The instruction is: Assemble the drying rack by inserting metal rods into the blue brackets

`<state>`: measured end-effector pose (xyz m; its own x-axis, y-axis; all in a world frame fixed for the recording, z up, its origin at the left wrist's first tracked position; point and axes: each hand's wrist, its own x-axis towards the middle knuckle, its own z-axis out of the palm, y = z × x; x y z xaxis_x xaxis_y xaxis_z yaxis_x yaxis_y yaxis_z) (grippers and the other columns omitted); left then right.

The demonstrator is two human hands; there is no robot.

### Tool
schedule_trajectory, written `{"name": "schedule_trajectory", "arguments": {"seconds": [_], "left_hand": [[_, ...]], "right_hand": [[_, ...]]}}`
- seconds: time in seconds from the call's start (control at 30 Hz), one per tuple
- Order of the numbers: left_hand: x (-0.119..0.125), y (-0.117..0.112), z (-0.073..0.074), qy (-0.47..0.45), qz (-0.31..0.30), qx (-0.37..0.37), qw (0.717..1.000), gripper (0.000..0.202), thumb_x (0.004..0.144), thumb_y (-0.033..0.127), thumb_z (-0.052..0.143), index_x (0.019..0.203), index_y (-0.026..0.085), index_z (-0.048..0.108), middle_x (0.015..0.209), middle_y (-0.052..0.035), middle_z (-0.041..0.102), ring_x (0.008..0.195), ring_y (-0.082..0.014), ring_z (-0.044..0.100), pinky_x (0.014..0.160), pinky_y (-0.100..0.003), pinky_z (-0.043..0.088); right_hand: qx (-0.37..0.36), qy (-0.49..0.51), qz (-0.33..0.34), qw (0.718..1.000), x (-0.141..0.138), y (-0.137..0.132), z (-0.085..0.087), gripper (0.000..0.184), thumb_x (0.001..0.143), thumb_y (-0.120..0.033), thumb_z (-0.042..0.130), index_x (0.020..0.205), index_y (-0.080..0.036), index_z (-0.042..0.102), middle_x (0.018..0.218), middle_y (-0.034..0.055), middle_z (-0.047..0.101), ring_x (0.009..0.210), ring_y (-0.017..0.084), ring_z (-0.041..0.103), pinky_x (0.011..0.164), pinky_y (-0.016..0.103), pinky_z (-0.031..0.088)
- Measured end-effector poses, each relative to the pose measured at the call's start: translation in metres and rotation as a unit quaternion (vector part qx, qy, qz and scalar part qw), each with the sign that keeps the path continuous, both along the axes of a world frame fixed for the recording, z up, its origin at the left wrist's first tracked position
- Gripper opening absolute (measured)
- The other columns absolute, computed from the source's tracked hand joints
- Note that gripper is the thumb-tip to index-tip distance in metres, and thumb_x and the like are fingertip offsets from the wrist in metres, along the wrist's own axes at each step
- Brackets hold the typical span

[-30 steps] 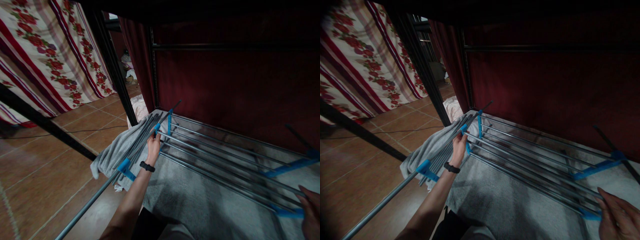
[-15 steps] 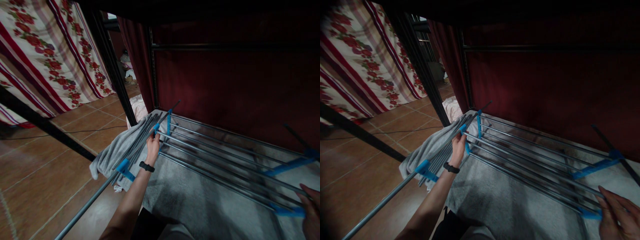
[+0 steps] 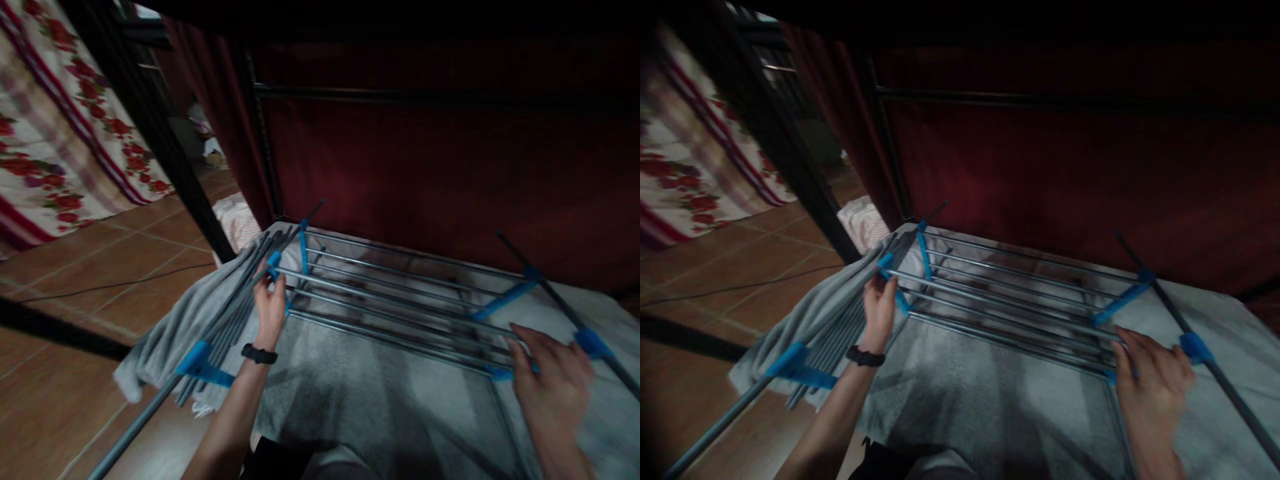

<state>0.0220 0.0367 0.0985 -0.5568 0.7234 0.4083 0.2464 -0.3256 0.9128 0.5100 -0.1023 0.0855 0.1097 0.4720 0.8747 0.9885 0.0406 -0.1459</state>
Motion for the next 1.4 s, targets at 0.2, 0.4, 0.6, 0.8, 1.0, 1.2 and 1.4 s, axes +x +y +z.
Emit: {"name": "schedule_trajectory", "arguments": {"seconds": [0.2,0.4,0.6,0.8,1.0,1.2,1.4], "left_hand": [[-0.006,-0.03,-0.029,0.318,0.048,0.083,0.943,0.04,0.09,0.027,0.063,0.13,0.037,0.064,0.128,-0.0051,0.07,0.123,-0.034,0.062,0.108,-0.062,0.046],[0.04,-0.024,0.006,0.501,-0.152,0.228,0.821,0.039,0.085,0.018,0.065,0.122,0.029,0.071,0.114,-0.0135,0.074,0.104,-0.035,0.07,0.09,-0.051,0.053],[0.086,-0.008,0.038,0.557,-0.175,0.211,0.784,0.041,0.096,0.024,0.057,0.135,0.032,0.065,0.111,-0.0093,0.076,0.1,-0.0317,0.07,0.103,-0.054,0.044],[0.084,0.002,0.038,0.587,-0.187,0.189,0.765,0.038,0.1,0.027,0.048,0.132,0.027,0.068,0.086,-0.0072,0.072,0.08,-0.03,0.064,0.076,-0.043,0.043],[0.084,0.0,0.039,0.602,-0.179,0.196,0.753,0.039,0.101,0.025,0.045,0.131,0.027,0.069,0.085,-0.0069,0.072,0.079,-0.029,0.063,0.074,-0.042,0.041],[0.083,0.002,0.035,0.606,-0.166,0.203,0.751,0.037,0.102,0.026,0.046,0.13,0.025,0.07,0.088,-0.0073,0.073,0.081,-0.029,0.063,0.076,-0.042,0.041],[0.08,0.0,0.035,0.606,-0.171,0.222,0.745,0.036,0.103,0.02,0.046,0.129,0.022,0.07,0.089,-0.0073,0.073,0.082,-0.0258,0.064,0.077,-0.039,0.04]], "right_hand": [[-0.064,0.04,-0.004,0.997,-0.024,0.007,0.015,0.03,0.106,-0.038,0.049,0.125,-0.027,0.071,0.116,0.0078,0.075,0.112,0.024,0.067,0.118,0.055,0.037],[-0.058,0.063,-0.008,0.996,-0.029,0.013,0.016,0.03,0.107,-0.034,0.049,0.125,-0.027,0.071,0.118,0.0076,0.075,0.115,0.022,0.066,0.12,0.054,0.035],[-0.058,0.064,-0.006,0.996,-0.03,0.01,0.018,0.027,0.106,-0.032,0.051,0.124,-0.028,0.071,0.119,0.0067,0.075,0.116,0.023,0.067,0.121,0.055,0.034],[-0.039,0.07,-0.009,0.997,-0.033,0.009,0.02,0.03,0.106,-0.029,0.05,0.13,-0.028,0.068,0.126,0.0082,0.072,0.124,0.024,0.063,0.12,0.055,0.036],[0.064,0.224,-0.093,0.968,-0.028,-0.011,-0.013,0.029,0.103,-0.04,0.053,0.124,-0.021,0.062,0.122,0.0146,0.065,0.121,0.028,0.06,0.106,0.051,0.048],[0.074,0.399,-0.141,0.903,0.007,-0.015,-0.021,0.055,0.095,-0.058,0.057,0.136,-0.02,0.058,0.142,0.02,0.06,0.124,0.032,0.06,0.105,0.052,0.049],[0.049,0.415,-0.071,0.906,0.006,0.004,-0.006,0.054,0.088,-0.058,0.061,0.123,-0.017,0.063,0.122,0.0168,0.07,0.115,0.031,0.065,0.104,0.049,0.05]]}}
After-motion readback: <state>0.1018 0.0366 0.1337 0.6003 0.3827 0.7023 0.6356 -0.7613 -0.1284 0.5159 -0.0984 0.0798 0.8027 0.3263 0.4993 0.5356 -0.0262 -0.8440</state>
